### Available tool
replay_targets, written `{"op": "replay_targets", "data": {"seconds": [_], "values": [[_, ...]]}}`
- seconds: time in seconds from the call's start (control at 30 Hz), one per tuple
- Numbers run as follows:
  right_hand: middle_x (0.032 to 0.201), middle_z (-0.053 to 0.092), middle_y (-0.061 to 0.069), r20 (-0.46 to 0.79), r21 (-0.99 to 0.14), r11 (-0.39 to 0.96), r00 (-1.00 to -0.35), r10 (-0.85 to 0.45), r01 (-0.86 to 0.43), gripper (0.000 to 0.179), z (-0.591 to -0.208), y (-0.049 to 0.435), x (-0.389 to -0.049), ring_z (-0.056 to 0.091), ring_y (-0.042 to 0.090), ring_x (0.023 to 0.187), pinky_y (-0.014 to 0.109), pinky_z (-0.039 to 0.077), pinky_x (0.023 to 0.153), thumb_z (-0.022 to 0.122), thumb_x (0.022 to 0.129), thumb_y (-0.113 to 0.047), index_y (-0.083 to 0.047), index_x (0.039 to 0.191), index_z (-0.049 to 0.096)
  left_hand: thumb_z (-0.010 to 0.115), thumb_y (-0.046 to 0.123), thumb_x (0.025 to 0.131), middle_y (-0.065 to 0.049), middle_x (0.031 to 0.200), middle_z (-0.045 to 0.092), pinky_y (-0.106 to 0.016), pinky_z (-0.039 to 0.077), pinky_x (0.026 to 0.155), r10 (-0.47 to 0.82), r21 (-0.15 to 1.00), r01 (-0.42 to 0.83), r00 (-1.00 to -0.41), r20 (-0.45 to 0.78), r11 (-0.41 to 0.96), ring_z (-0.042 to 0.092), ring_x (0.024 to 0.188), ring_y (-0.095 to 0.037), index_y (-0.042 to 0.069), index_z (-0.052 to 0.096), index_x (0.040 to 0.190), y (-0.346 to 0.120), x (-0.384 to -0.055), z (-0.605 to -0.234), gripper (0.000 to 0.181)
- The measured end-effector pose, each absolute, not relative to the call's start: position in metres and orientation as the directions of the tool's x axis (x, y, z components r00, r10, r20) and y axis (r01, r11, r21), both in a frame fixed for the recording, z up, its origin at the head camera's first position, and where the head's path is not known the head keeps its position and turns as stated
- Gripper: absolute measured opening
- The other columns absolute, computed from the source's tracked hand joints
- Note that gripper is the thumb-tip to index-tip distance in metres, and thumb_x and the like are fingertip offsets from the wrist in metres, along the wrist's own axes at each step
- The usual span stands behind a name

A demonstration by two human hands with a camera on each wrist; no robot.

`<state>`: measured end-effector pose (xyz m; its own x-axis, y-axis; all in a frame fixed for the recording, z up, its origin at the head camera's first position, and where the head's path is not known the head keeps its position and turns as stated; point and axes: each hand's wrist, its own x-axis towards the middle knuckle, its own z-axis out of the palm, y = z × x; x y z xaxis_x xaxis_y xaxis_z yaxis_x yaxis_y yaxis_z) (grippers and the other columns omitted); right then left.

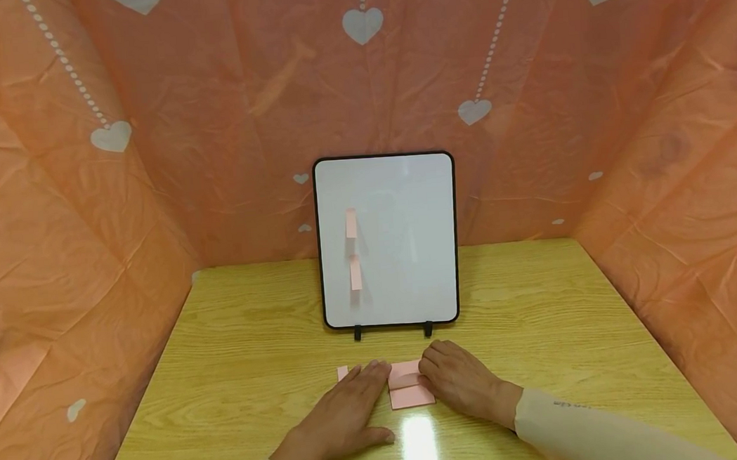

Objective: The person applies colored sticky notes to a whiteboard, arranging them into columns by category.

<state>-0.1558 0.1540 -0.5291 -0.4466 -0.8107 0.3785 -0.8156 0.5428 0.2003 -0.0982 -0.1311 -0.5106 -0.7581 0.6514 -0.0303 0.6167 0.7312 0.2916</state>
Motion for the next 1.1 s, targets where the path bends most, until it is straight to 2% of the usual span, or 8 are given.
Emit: {"op": "replay_targets", "data": {"seconds": [0.1, 0.2, 0.43, 0.67, 0.93, 1.1], "values": [[0.093, 0.064, -0.004, 0.379, 0.193, 0.546, -0.451, -0.808, -0.815, 0.014, -0.528, 0.154, -0.156, 0.061, 0.015, 0.092, 0.031, 0.055, 0.084, 0.074, 0.098, -0.023, -0.018, 0.092, 0.062, 0.063, 0.061, 0.100, -0.006, 0.173, 0.033, -0.044, 0.028, 0.131, 0.647, 0.260, 0.622, -0.762, -0.014, 0.739, 0.030, 0.161, -0.023, 0.009, 0.028, 0.168, -0.134, -0.092, -0.506, 0.093], [0.093, 0.064, -0.003, 0.387, 0.186, 0.545, -0.449, -0.805, -0.817, 0.015, -0.526, 0.153, -0.155, 0.060, 0.015, 0.091, 0.032, 0.055, 0.083, 0.073, 0.098, -0.023, -0.017, 0.091, 0.062, 0.060, 0.058, 0.103, -0.008, 0.171, 0.036, -0.045, 0.031, 0.129, 0.673, 0.218, 0.660, -0.739, 0.019, 0.719, 0.033, 0.159, -0.024, 0.007, 0.034, 0.166, -0.136, -0.085, -0.504, 0.085], [0.093, 0.063, -0.003, 0.373, 0.180, 0.562, -0.473, -0.798, -0.807, 0.015, -0.528, 0.152, -0.155, 0.059, 0.015, 0.091, 0.031, 0.054, 0.083, 0.074, 0.098, -0.022, -0.016, 0.092, 0.062, 0.055, 0.052, 0.107, -0.009, 0.165, 0.046, -0.044, 0.039, 0.125, 0.760, 0.076, 0.769, -0.639, 0.119, 0.635, 0.041, 0.155, -0.024, 0.006, 0.044, 0.160, -0.134, -0.074, -0.504, 0.071], [0.091, 0.061, -0.004, 0.389, 0.172, 0.573, -0.479, -0.787, -0.801, 0.014, -0.530, 0.152, -0.156, 0.056, 0.014, 0.088, 0.031, 0.053, 0.079, 0.071, 0.099, -0.022, -0.017, 0.091, 0.062, 0.043, 0.055, 0.111, -0.009, 0.164, 0.047, -0.040, 0.040, 0.124, 0.828, 0.006, 0.831, -0.555, 0.072, 0.557, 0.042, 0.154, -0.022, 0.008, 0.047, 0.159, -0.126, -0.071, -0.514, 0.068], [0.092, 0.063, -0.005, 0.399, 0.165, 0.557, -0.461, -0.793, -0.814, 0.013, -0.528, 0.153, -0.157, 0.058, 0.014, 0.091, 0.031, 0.053, 0.081, 0.074, 0.097, -0.022, -0.019, 0.091, 0.063, 0.035, 0.058, 0.112, -0.009, 0.164, 0.047, -0.038, 0.040, 0.124, 0.837, -0.035, 0.836, -0.547, 0.034, 0.548, 0.041, 0.155, -0.021, 0.008, 0.047, 0.159, -0.123, -0.072, -0.521, 0.070], [0.094, 0.065, -0.006, 0.392, 0.153, 0.538, -0.449, -0.803, -0.829, 0.010, -0.527, 0.154, -0.158, 0.058, 0.014, 0.094, 0.032, 0.054, 0.085, 0.076, 0.096, -0.023, -0.020, 0.093, 0.066, 0.037, 0.058, 0.111, -0.009, 0.164, 0.048, -0.038, 0.042, 0.123, 0.841, -0.012, 0.842, -0.539, 0.031, 0.540, 0.043, 0.154, -0.022, 0.008, 0.048, 0.159, -0.123, -0.074, -0.520, 0.070]]}}
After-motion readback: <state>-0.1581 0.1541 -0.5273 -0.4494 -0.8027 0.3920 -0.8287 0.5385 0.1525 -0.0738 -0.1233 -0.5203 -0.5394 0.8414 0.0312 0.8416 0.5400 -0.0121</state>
